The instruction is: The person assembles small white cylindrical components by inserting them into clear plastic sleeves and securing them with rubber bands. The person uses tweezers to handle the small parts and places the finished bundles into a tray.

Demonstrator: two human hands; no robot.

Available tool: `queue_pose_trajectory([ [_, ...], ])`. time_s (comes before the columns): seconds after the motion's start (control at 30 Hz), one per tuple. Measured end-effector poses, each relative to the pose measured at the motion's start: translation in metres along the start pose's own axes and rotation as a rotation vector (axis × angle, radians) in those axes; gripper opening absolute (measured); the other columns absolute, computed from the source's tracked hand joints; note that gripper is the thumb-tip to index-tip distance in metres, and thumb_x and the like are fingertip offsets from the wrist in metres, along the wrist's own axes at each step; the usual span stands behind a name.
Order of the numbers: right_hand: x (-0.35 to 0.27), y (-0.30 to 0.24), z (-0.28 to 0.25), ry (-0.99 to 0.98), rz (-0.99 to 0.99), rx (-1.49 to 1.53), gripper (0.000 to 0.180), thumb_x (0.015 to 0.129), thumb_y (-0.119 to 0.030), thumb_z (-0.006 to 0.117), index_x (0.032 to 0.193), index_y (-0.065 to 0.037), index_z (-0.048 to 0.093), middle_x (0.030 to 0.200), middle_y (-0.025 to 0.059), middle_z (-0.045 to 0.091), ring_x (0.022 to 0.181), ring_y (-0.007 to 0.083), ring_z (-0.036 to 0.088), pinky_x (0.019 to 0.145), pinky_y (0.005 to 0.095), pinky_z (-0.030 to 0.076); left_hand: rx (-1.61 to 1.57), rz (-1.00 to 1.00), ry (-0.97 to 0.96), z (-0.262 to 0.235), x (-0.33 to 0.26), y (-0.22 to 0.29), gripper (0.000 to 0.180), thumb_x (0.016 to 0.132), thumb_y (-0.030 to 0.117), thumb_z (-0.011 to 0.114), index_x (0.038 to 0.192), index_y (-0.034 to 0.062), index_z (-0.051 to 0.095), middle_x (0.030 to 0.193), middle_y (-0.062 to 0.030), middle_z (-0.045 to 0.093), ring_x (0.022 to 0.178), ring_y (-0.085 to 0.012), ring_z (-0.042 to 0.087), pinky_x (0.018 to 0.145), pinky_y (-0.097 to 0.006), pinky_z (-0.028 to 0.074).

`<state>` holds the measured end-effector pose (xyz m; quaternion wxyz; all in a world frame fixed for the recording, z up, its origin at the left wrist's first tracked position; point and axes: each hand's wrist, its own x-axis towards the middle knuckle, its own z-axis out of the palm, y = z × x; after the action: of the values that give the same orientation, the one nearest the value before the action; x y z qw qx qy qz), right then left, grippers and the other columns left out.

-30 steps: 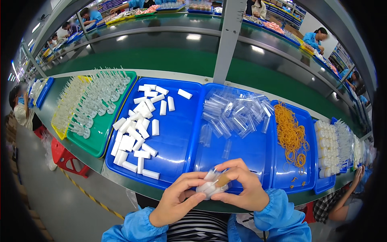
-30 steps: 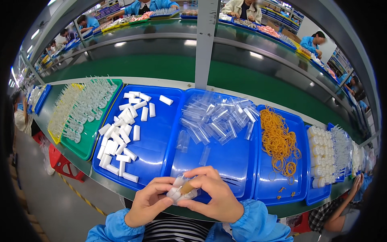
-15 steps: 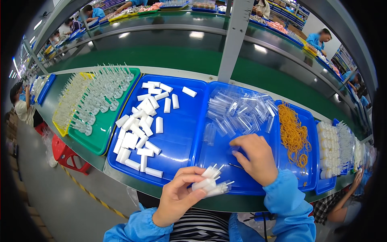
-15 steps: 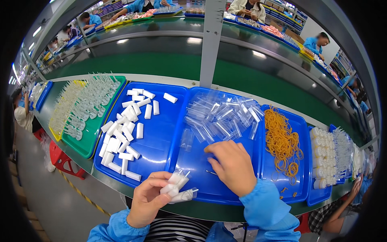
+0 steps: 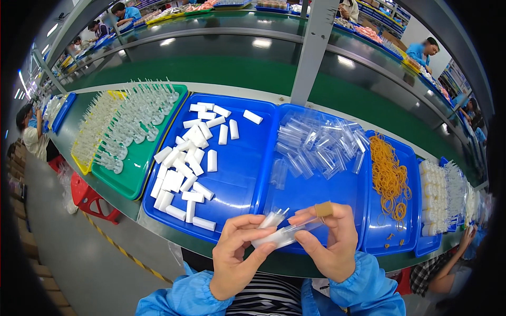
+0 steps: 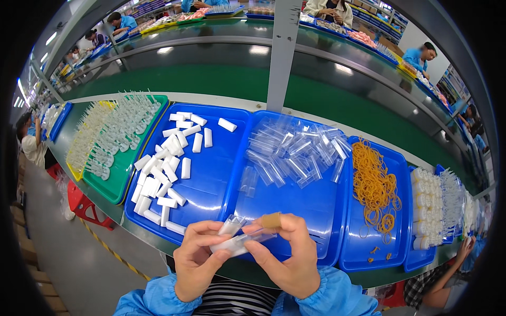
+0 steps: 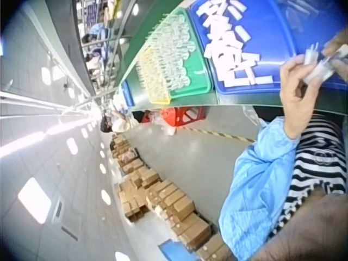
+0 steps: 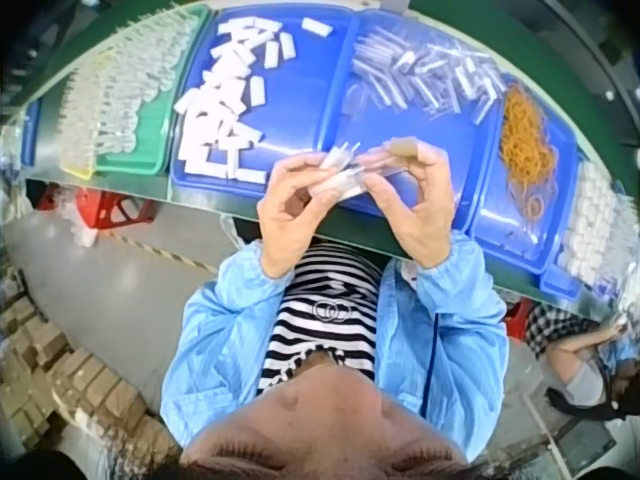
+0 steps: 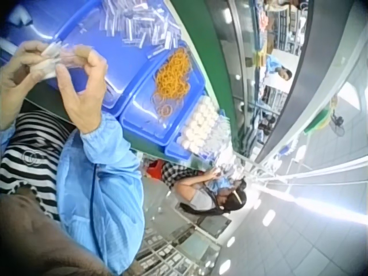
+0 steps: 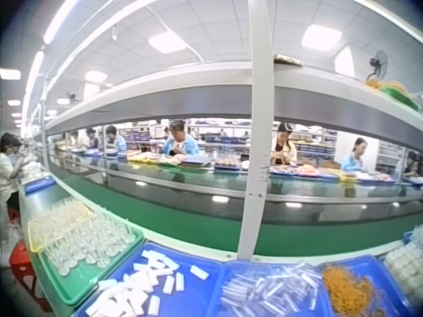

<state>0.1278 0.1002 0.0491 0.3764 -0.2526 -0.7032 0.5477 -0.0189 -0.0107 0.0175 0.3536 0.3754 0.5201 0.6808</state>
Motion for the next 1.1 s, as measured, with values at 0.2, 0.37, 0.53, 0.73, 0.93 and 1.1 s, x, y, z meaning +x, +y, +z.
queue_pose_trajectory([
  [0.2, -0.006, 0.001, -0.003, 0.038, 0.041, -0.133, 0.041, 0.086, -0.004, 0.076, 0.115, 0.001, 0.047, 0.11, 0.0175, 0.067, 0.102, 0.0218, 0.069, 0.089, 0.0314, 0.053, 0.013, 0.006, -0.001, 0.001, -0.002, -0.007, 0.025, 0.087, -0.004, 0.071, 0.112, -0.0007, 0.068, 0.129, -0.0138, 0.05, 0.113, -0.0227, 0.062, 0.092, -0.031, 0.058],
  [0.37, -0.011, 0.002, 0.004, 0.074, 0.092, 0.029, 0.042, 0.083, -0.003, 0.078, 0.114, 0.0, 0.049, 0.109, 0.0158, 0.068, 0.102, 0.022, 0.069, 0.091, 0.0327, 0.051, 0.007, 0.011, -0.017, -0.001, -0.004, -0.006, 0.022, 0.088, -0.004, 0.071, 0.11, -0.0007, 0.069, 0.13, -0.0142, 0.05, 0.112, -0.0218, 0.061, 0.092, -0.031, 0.055],
  [0.53, -0.017, 0.012, 0.008, 0.072, -0.213, -0.208, 0.039, 0.078, -0.006, 0.082, 0.11, -0.006, 0.059, 0.105, 0.0074, 0.07, 0.102, 0.0215, 0.064, 0.093, 0.0363, 0.045, 0.014, 0.031, 0.011, 0.004, 0.001, 0.001, 0.019, 0.086, -0.004, 0.071, 0.104, 0.0004, 0.07, 0.126, -0.0153, 0.055, 0.109, -0.0213, 0.062, 0.091, -0.032, 0.053],
  [0.73, -0.014, 0.008, 0.008, 0.117, -0.207, -0.331, 0.03, 0.077, -0.008, 0.083, 0.102, -0.009, 0.067, 0.104, 0.0073, 0.072, 0.097, 0.0214, 0.063, 0.088, 0.035, 0.044, 0.302, 0.154, 0.103, 0.006, 0.002, 0.0, 0.019, 0.082, -0.003, 0.074, 0.101, 0.0024, 0.074, 0.117, -0.0151, 0.064, 0.103, -0.0225, 0.065, 0.087, -0.031, 0.054],
  [0.93, -0.013, 0.01, 0.0, -0.005, 0.058, -0.203, 0.027, 0.087, -0.005, 0.074, 0.108, -0.002, 0.057, 0.108, 0.011, 0.072, 0.102, 0.0199, 0.066, 0.092, 0.0305, 0.049, 0.437, 0.197, 0.073, 0.003, 0.001, 0.002, 0.029, 0.081, 0.002, 0.079, 0.109, 0.0045, 0.076, 0.119, -0.0142, 0.063, 0.102, -0.022, 0.066, 0.08, -0.029, 0.057],
  [1.1, -0.009, 0.008, 0.008, 0.033, 0.205, 0.082, 0.031, 0.085, -0.004, 0.076, 0.11, -0.001, 0.056, 0.105, 0.0116, 0.072, 0.104, 0.0178, 0.065, 0.088, 0.0292, 0.053, 0.419, 0.103, 0.036, 0.002, 0.001, 0.007, 0.025, 0.085, -0.003, 0.071, 0.11, 0.0008, 0.074, 0.125, -0.0162, 0.059, 0.112, -0.0231, 0.061, 0.094, -0.032, 0.051],
])
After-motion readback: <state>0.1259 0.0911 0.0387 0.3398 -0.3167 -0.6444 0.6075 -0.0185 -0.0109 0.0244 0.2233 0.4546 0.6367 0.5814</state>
